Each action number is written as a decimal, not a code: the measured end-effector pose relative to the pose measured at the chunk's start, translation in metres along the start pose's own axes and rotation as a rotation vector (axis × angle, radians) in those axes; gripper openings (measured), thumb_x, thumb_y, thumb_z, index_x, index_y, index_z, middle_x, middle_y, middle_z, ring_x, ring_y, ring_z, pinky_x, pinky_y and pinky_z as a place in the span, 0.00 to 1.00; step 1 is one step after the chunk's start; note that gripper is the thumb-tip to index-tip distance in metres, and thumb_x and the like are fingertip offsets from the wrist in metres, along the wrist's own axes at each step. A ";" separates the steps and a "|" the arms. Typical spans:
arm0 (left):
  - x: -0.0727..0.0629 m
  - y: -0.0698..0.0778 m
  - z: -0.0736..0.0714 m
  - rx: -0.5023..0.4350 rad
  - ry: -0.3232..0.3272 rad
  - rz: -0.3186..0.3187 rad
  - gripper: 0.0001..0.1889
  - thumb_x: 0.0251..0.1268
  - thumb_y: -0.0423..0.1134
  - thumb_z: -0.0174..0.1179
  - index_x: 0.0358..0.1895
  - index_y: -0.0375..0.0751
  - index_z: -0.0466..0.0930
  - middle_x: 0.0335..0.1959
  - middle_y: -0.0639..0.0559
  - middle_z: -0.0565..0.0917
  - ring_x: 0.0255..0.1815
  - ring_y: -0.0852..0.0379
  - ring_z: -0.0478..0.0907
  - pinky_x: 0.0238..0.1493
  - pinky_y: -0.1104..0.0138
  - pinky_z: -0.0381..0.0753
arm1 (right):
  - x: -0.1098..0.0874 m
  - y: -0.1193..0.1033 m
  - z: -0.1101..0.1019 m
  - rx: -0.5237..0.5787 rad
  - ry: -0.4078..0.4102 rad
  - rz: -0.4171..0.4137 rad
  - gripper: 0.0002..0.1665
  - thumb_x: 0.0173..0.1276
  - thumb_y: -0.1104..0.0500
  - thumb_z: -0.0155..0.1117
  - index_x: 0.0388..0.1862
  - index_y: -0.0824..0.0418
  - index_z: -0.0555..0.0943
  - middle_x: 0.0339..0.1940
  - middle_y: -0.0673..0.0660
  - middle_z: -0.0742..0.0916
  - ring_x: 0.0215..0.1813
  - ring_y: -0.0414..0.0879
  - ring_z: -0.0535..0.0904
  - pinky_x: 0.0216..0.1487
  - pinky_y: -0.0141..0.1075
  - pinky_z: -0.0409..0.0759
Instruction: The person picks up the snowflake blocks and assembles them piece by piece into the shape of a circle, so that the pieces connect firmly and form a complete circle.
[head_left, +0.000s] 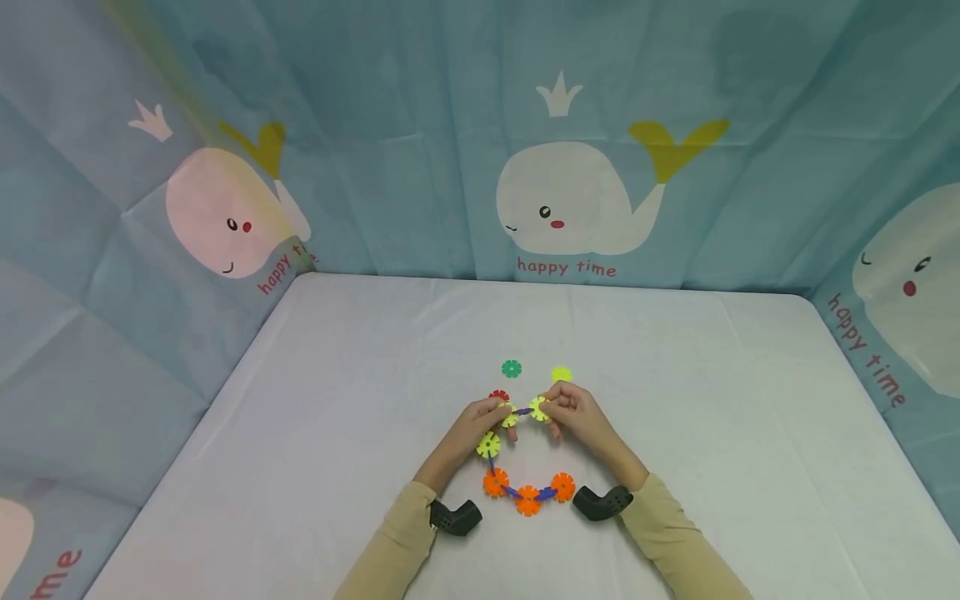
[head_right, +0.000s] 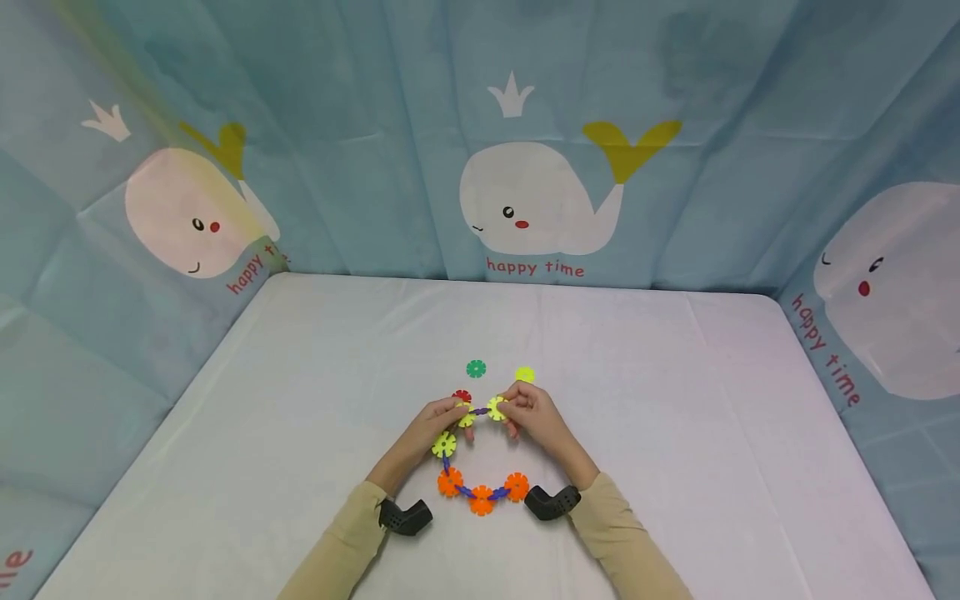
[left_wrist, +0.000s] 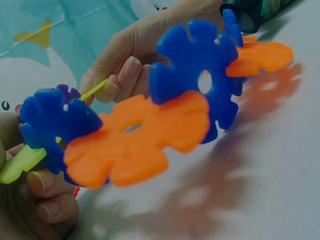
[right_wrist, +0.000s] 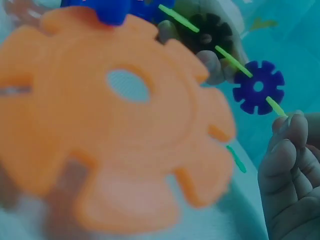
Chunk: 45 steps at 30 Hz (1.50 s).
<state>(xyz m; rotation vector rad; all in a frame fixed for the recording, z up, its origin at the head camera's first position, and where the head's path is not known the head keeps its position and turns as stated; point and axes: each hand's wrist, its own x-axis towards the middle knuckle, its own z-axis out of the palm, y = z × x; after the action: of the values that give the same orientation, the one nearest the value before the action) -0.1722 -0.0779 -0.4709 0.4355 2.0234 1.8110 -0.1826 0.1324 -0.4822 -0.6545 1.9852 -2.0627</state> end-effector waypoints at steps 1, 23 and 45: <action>0.000 0.000 0.000 -0.001 0.000 0.000 0.17 0.69 0.36 0.44 0.26 0.23 0.62 0.25 0.32 0.79 0.17 0.61 0.60 0.21 0.73 0.59 | 0.000 0.000 0.001 0.001 0.000 -0.004 0.05 0.64 0.73 0.50 0.36 0.78 0.70 0.16 0.76 0.72 0.14 0.45 0.70 0.18 0.34 0.70; 0.000 -0.002 -0.002 -0.029 0.000 0.012 0.14 0.68 0.34 0.45 0.27 0.27 0.69 0.20 0.42 0.78 0.17 0.62 0.64 0.20 0.74 0.62 | 0.001 0.008 0.007 -0.045 0.006 0.020 0.08 0.67 0.70 0.49 0.40 0.76 0.69 0.20 0.73 0.76 0.15 0.47 0.73 0.20 0.36 0.74; 0.001 -0.005 -0.010 -0.041 0.100 0.023 0.08 0.65 0.37 0.52 0.34 0.33 0.72 0.27 0.50 0.73 0.25 0.62 0.66 0.28 0.71 0.67 | 0.023 0.011 0.011 0.003 -0.103 0.149 0.19 0.66 0.66 0.53 0.54 0.74 0.71 0.41 0.63 0.81 0.36 0.51 0.77 0.41 0.40 0.75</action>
<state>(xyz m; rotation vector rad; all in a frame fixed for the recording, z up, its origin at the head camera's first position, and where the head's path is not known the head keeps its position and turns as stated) -0.1775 -0.0871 -0.4746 0.3647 2.0503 1.9203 -0.1996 0.1119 -0.4893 -0.5808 1.9126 -1.9060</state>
